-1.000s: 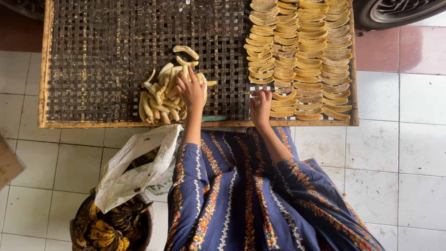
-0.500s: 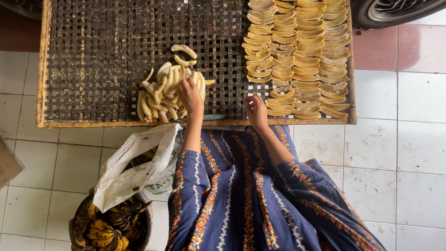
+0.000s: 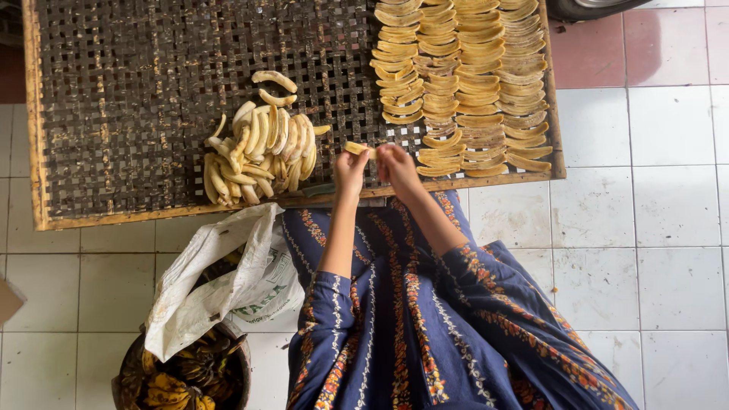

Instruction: The person picks up peeled bananas from a central pile and arranges them into neat rows on a woven drying rack.

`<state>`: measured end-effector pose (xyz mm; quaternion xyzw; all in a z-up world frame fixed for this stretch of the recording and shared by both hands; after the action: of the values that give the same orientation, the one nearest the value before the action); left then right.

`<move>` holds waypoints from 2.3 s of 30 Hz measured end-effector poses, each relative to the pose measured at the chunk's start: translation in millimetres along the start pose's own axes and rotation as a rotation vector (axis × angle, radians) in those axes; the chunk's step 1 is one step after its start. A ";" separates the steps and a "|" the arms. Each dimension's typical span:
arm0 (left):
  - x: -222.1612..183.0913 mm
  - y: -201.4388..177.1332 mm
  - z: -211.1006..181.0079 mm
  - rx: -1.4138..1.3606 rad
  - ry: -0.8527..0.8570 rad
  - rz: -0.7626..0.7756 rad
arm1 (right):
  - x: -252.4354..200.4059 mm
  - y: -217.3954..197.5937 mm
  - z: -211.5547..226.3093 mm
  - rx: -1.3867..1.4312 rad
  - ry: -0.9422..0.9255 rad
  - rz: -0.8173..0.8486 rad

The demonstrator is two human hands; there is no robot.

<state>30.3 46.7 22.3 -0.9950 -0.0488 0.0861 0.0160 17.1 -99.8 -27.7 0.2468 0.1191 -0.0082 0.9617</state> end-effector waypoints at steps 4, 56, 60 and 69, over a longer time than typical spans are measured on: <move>7.4 -11.3 3.9 0.698 0.308 -0.317 | 50.7 -61.4 11.2 -0.348 -0.057 -0.353; 122.8 -79.9 -13.5 1.585 0.069 -0.427 | -37.9 49.0 35.9 -0.628 -0.274 -0.206; 112.7 -64.0 14.8 1.460 0.232 -0.474 | -37.3 45.7 29.0 -0.686 -0.285 -0.201; 64.2 -48.1 20.2 0.912 0.244 -0.390 | -29.8 34.6 21.0 -0.666 -0.205 -0.108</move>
<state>85.2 101.5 -6.6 -0.8619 -0.1889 -0.0226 0.4701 -4.6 -80.7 13.4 -0.0889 0.0311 -0.0445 0.9946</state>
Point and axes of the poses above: each hand's wrist, its own x-axis towards the middle knuckle, its own y-axis out of the palm, z = x × y, the point moved 2 cm from there along x, towards the middle knuckle, and after that the axes turned 2 degrees about -z, right-handed, at the moved point
